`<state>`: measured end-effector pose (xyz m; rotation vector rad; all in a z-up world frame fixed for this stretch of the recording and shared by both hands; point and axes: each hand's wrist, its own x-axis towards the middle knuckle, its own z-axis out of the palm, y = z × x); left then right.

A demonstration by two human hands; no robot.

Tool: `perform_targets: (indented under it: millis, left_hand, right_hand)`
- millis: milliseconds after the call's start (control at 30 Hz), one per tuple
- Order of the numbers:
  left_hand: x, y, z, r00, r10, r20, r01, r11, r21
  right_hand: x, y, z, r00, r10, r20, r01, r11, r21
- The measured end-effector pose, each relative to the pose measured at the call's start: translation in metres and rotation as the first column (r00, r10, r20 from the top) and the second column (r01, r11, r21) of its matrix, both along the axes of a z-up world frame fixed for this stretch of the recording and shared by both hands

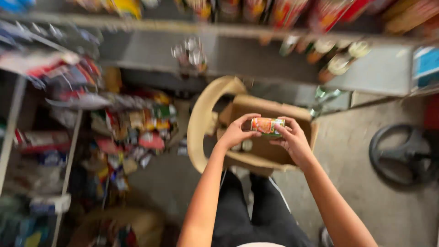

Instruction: The person is taking various canned goods from the shelves and placing them into a cardboard box.

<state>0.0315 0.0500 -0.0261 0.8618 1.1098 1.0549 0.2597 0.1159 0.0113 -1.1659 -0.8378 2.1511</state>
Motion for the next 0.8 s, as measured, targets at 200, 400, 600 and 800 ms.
perform_targets:
  millis: [200, 400, 600, 800]
  left_hand:
    - [0.016, -0.069, -0.173, 0.973, 0.153, -0.172, -0.197, 0.94, -0.28]
    - [0.028, -0.092, -0.217, 0.884, 0.061, -0.464, -0.159, 0.972, -0.175]
    - [0.043, -0.095, -0.233, 0.618, -0.191, -0.762, 0.039, 0.976, -0.212]
    - [0.055, -0.101, -0.283, 0.475, -0.343, -0.81, 0.101, 0.936, -0.337]
  right_hand:
    - [0.006, -0.035, -0.114, 0.959, -0.023, 0.283, 0.008, 0.999, 0.053]
    - [0.018, -0.055, -0.22, 0.633, -0.076, 0.771, -0.489, 0.733, 0.473]
    - [-0.002, -0.066, -0.282, 0.343, 0.07, 0.937, -0.666, 0.721, 0.191]
    - [-0.012, -0.071, -0.351, 0.43, 0.221, 0.875, -0.609, 0.787, 0.1]
